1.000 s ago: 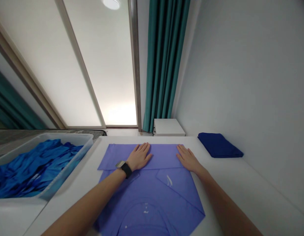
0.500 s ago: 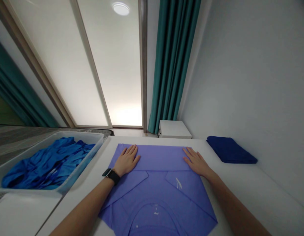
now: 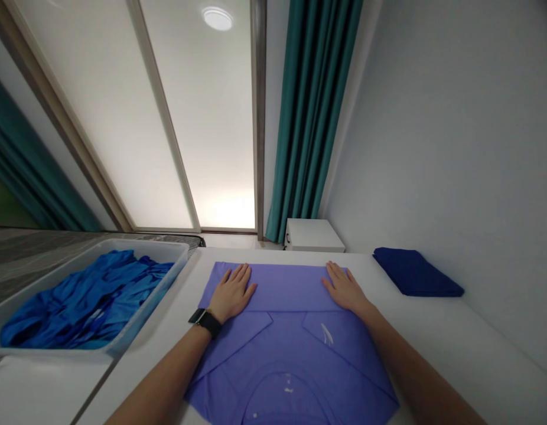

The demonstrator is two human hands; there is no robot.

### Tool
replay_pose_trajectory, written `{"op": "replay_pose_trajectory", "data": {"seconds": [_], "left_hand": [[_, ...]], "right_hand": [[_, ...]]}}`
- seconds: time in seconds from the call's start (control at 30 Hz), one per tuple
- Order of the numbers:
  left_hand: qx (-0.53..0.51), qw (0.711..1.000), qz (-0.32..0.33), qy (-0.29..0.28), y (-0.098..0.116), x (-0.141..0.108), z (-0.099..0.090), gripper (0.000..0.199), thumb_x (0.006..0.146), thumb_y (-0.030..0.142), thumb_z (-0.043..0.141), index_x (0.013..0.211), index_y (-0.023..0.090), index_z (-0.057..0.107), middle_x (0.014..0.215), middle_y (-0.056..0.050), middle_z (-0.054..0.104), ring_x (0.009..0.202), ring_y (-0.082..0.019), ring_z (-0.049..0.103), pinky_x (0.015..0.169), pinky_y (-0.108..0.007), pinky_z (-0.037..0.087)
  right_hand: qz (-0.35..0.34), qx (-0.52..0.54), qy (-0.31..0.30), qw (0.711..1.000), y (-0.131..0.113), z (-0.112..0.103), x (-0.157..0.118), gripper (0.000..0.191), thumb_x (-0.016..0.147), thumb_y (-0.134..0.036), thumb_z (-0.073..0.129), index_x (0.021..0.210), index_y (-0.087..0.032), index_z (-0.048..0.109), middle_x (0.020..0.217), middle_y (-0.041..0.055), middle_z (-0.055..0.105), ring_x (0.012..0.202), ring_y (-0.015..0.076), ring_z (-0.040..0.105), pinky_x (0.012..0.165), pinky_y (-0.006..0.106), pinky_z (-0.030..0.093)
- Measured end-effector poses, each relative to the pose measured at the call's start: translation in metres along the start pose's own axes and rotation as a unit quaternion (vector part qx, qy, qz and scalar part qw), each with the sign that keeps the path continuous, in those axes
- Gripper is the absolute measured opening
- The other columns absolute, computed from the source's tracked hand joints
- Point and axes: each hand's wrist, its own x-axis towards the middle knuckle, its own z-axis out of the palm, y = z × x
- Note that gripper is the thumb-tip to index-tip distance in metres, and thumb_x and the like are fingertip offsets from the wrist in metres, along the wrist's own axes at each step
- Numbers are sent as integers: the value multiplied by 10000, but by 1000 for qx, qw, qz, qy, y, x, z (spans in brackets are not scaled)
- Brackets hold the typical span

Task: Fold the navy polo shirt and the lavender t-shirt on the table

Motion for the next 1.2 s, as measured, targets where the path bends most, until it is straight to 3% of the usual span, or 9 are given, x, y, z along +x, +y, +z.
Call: {"op": "replay_pose_trajectory", "data": {"seconds": [0.4, 0.97, 1.1, 1.2], "left_hand": [[14, 998, -54, -16, -30, -11, -7, 594, 985, 526, 297, 1481, 211, 382, 1555, -62, 345, 1459, -236, 262, 1181, -484, 218], [37, 997, -60, -13, -25, -10, -10, 584, 983, 503, 284, 1465, 197, 404, 1544, -78, 364, 1448, -238, 290, 1175, -495, 208], [52, 997, -45, 21, -15, -10, -17, 586, 988, 490, 277, 1456, 168, 420, 1528, -102, 393, 1445, -230, 296, 1199, -472, 158], [45, 998, -31, 15, -11, -9, -16, 591, 990, 481, 284, 1461, 148, 414, 1539, -102, 371, 1446, -226, 295, 1197, -459, 180]], "right_hand": [[10, -19, -21, 1000, -1, 5, -2, 668, 971, -498, 212, 1519, -123, 286, 1592, 111, 235, 1476, 213, 176, 1192, 486, 125], [18, -16, -19, 1000, -2, 3, -3, 657, 977, -498, 204, 1520, -138, 289, 1589, 92, 250, 1470, 202, 200, 1193, 474, 132], [11, -29, 25, 999, -7, -2, -5, 656, 976, -490, 209, 1520, -133, 289, 1586, 105, 257, 1470, 224, 197, 1193, 506, 87], [-22, -35, 49, 998, -11, -6, -7, 656, 976, -487, 199, 1525, -137, 277, 1593, 104, 240, 1477, 225, 168, 1197, 501, 52]]}}
